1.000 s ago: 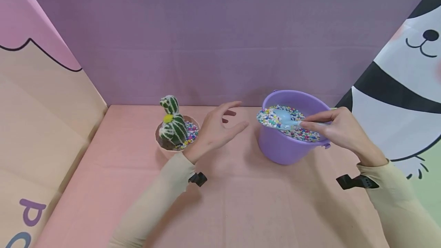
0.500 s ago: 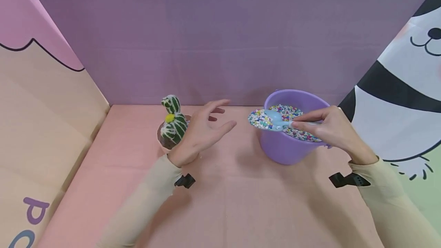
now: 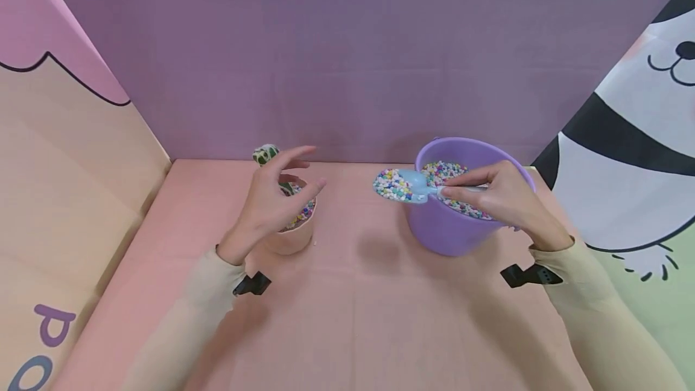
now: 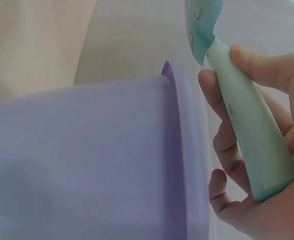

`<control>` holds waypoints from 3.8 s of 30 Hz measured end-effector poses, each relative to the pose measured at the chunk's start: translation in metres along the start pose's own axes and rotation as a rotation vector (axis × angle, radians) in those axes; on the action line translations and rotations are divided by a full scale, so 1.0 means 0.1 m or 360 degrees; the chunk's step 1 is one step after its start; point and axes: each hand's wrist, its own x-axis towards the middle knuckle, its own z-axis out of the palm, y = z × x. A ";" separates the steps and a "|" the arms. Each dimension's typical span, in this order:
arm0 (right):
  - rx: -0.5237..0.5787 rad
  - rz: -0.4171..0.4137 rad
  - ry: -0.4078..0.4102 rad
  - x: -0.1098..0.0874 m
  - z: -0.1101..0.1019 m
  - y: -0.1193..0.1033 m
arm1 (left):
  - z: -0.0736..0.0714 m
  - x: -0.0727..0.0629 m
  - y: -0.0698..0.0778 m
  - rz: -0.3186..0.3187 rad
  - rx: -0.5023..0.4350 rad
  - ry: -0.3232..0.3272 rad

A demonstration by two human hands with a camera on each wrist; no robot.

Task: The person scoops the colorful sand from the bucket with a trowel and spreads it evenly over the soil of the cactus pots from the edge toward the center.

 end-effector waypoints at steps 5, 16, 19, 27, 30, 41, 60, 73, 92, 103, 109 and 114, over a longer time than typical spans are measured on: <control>0.0075 -0.0018 -0.0008 0.03 0.08 -0.05 | -0.18 -0.06 -0.07 -0.0003 0.0057 0.0084; 0.0151 -0.0093 -0.0089 0.08 0.27 -0.13 | -0.50 -0.24 -0.24 -0.0092 0.0055 0.0293; 0.0140 -0.0113 -0.0096 0.10 0.30 -0.17 | -0.56 -0.29 -0.27 -0.0129 0.0023 0.0340; 0.0127 -0.0194 -0.0089 0.16 0.40 -0.25 | -0.69 -0.40 -0.38 -0.0159 0.0071 0.0430; 0.0139 -0.0215 -0.0084 0.18 0.44 -0.28 | -0.72 -0.43 -0.45 -0.0172 0.0072 0.0456; 0.0153 -0.0294 -0.0094 0.25 0.55 -0.36 | -0.87 -0.63 -0.75 -0.0183 0.0079 0.0305; 0.0228 -0.0294 -0.0218 0.40 0.88 -0.54 | -0.71 -0.71 -1.16 -0.0236 0.0176 -0.0231; 0.0130 -0.0391 -0.0146 0.50 1.13 -0.62 | -0.62 -0.67 -1.27 -0.0261 0.0197 -0.0288; -0.0300 -0.0476 -0.0134 0.51 1.14 -0.86 | -0.58 -0.70 -1.30 -0.0306 0.0281 -0.0159; -0.0274 -0.0462 -0.0142 0.50 1.13 -0.86 | -0.51 -0.75 -1.29 -0.0193 0.0445 -0.0026; -0.0207 -0.0403 -0.0239 0.50 1.10 -0.82 | -0.56 -0.70 -1.32 -0.0127 0.0411 -0.0104; -0.0034 -0.0393 -0.0287 0.49 1.10 -0.75 | -0.61 -0.60 -1.34 -0.0132 0.0328 -0.0292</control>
